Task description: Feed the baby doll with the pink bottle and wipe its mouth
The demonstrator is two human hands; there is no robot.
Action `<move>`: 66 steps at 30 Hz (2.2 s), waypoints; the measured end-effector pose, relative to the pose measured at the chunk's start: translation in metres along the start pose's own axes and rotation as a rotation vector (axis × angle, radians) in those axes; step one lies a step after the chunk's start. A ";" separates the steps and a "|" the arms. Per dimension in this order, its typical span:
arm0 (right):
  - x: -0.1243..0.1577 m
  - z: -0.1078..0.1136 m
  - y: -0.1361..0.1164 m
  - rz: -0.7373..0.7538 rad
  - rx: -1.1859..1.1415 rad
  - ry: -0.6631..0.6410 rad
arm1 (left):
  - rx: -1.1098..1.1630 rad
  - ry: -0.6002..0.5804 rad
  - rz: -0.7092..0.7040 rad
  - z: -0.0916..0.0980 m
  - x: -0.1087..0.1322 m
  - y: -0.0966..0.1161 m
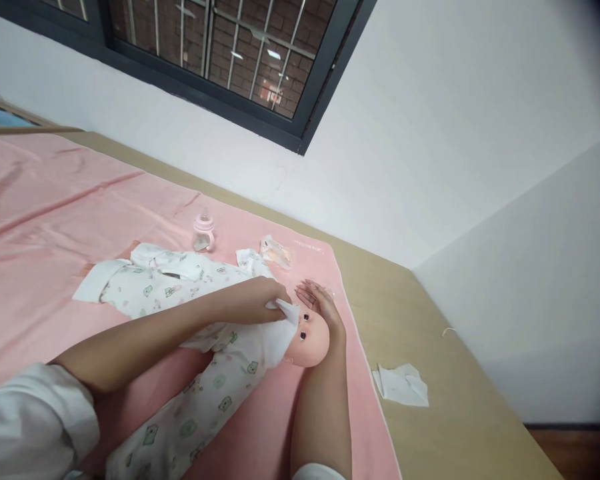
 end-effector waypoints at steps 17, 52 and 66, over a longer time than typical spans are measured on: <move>-0.002 0.000 0.000 0.026 -0.015 0.032 | -0.255 0.013 0.047 -0.023 -0.008 -0.003; 0.021 -0.033 -0.012 0.022 0.060 0.125 | -0.396 0.121 0.052 -0.028 -0.014 -0.011; 0.009 -0.019 -0.008 0.030 0.057 0.061 | -0.308 0.128 0.055 -0.029 -0.017 -0.015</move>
Point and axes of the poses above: each hand's wrist, its own x-axis away from the middle knuckle, its own z-axis out of the back of the hand, y = z × x, the point moved 5 cm from there along -x, towards the middle knuckle, and after that the axes turned 14 degrees about -x, right-handed, at the moved point
